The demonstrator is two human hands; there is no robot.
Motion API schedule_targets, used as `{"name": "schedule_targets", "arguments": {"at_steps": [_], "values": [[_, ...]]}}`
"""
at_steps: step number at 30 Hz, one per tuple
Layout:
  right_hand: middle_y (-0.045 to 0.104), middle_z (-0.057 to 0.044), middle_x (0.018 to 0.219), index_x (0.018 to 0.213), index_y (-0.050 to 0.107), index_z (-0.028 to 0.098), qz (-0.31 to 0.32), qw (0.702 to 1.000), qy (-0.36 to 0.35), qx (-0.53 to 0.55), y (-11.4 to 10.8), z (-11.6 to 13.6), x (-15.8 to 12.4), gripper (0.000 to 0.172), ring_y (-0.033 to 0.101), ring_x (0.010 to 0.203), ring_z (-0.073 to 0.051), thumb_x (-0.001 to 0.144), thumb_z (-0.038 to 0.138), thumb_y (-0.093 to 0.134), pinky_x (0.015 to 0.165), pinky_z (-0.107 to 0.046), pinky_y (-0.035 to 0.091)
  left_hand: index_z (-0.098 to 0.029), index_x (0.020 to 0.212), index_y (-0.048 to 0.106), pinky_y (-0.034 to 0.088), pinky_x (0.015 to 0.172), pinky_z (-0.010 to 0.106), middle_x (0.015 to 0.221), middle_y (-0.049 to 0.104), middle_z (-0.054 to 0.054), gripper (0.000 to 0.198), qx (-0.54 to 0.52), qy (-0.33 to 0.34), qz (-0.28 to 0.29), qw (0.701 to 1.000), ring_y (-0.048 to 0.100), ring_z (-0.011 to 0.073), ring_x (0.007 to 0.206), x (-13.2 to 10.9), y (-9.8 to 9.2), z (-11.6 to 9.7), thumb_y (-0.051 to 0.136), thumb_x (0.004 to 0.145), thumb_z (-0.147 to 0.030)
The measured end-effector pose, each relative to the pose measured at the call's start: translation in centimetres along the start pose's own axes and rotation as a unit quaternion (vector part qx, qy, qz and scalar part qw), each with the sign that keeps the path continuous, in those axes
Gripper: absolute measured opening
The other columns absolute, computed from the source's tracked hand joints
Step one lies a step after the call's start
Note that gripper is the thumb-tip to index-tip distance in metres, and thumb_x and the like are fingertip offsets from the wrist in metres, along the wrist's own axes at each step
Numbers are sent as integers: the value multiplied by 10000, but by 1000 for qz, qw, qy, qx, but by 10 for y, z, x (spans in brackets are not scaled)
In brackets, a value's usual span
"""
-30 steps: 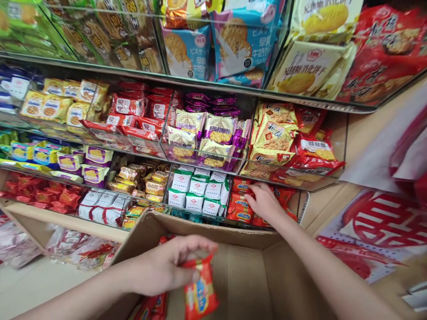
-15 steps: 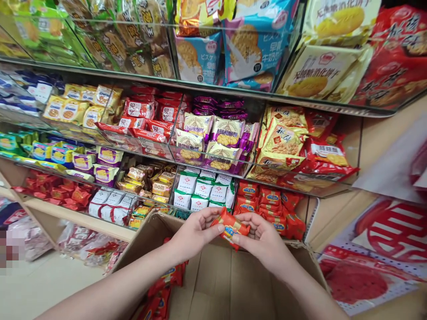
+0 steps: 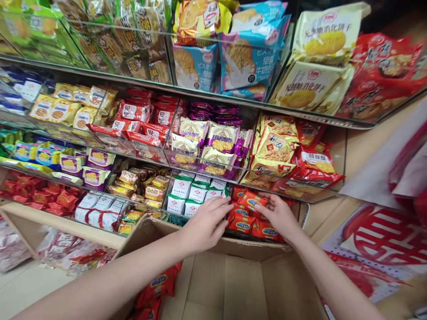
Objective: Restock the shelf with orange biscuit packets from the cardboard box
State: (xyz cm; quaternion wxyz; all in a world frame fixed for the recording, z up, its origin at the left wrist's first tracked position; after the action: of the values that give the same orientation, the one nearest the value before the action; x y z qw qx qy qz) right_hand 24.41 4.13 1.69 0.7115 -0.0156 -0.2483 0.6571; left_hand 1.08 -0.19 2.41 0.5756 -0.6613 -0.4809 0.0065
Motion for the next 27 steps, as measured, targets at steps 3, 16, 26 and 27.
{"name": "schedule_targets", "arguments": {"at_steps": [3, 16, 26, 27], "values": [[631, -96, 921, 1001, 478, 160, 13, 999, -23, -24, 10, -7, 7, 393, 618, 806, -197, 656, 292, 614, 738, -379, 504, -199, 1279, 396, 236, 1043, 479, 1390, 335, 62, 457, 65, 10, 22, 998, 212, 282, 1292, 21, 16, 6, 425, 825, -247], [528, -96, 949, 1054, 535, 175, -48, 978, -91, -181, 18, -12, -4, 345, 575, 704, -178, 728, 287, 538, 649, -360, 514, -221, 1240, 450, 235, 1009, 545, 1409, 304, 20, 433, 126, -8, 36, 991, 96, 349, 1307, 35, 34, 12, 464, 816, -305], [508, -119, 991, 1048, 498, 147, -44, 958, -151, -241, 17, -9, -10, 311, 539, 824, -211, 777, 301, 503, 755, -396, 487, -184, 1249, 439, 259, 1023, 505, 1390, 337, 59, 431, 100, 6, 21, 995, 136, 323, 1310, 33, 40, 12, 425, 835, -304], [514, -123, 1006, 1054, 504, 146, -48, 956, -159, -243, 17, -9, -10, 313, 539, 847, -215, 784, 304, 496, 774, -399, 481, -183, 1243, 446, 261, 1026, 497, 1391, 336, 61, 429, 99, 7, 19, 995, 141, 324, 1309, 33, 40, 12, 431, 833, -307]]}}
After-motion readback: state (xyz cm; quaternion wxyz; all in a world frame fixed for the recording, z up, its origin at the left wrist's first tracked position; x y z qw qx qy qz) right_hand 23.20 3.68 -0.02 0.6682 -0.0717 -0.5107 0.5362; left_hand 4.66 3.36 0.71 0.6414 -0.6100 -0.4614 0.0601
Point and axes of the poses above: each hand's wrist, its own x-axis towards the middle knuckle, its own y-axis out of the palm, z = x × y, the point moved 1 cm from there along x, towards the middle knuckle
